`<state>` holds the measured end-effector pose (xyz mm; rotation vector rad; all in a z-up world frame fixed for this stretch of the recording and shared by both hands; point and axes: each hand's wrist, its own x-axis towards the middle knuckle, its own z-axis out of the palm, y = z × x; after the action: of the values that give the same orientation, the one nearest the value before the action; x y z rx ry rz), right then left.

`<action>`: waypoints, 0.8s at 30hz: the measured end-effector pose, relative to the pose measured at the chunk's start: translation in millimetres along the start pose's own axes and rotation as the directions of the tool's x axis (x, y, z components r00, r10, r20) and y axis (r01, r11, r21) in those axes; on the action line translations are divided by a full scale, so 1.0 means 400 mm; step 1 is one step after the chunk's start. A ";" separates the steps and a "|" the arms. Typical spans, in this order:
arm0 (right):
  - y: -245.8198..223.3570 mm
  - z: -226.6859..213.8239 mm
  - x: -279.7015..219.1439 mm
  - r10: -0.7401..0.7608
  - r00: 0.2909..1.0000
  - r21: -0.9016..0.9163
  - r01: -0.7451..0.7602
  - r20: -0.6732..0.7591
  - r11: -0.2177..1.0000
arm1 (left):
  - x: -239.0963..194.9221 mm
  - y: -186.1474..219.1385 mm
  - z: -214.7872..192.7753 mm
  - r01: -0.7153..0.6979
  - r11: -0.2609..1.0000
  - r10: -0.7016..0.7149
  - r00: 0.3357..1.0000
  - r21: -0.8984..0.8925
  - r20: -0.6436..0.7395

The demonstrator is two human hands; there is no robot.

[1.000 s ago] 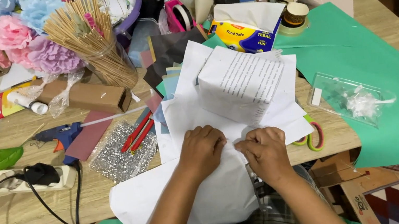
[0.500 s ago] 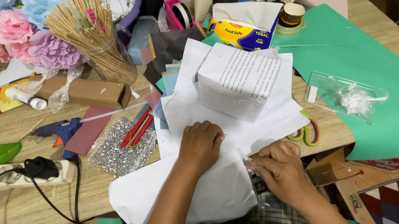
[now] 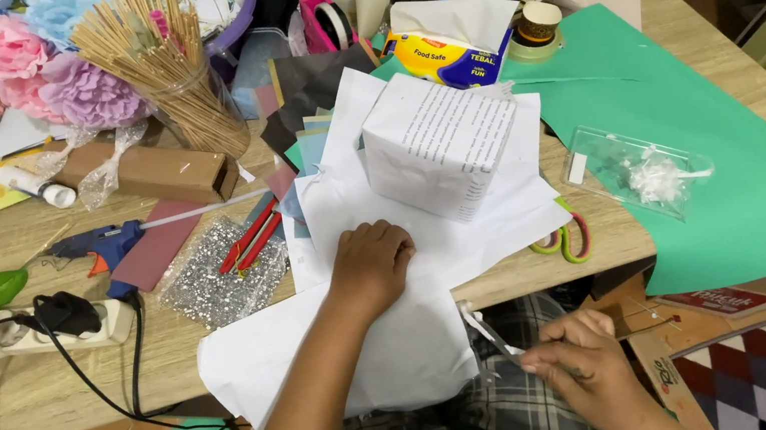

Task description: The person folds printed paper sheets into cube shapes and secures the edges with small white clips. They repeatedly open and close the cubes to check the assembly while working at a cluttered craft table.

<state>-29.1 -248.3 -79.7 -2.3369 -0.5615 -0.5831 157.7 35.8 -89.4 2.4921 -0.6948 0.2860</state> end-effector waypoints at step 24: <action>-0.031 0.093 0.192 -0.208 0.976 -0.013 0.209 0.063 0.978 | -0.001 0.017 -0.025 -0.024 0.999 0.022 0.999 -0.045 -0.034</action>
<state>36.0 -196.0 -57.7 -2.3363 -0.8403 -0.6160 153.3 36.5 -78.0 2.4324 -0.7089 0.3170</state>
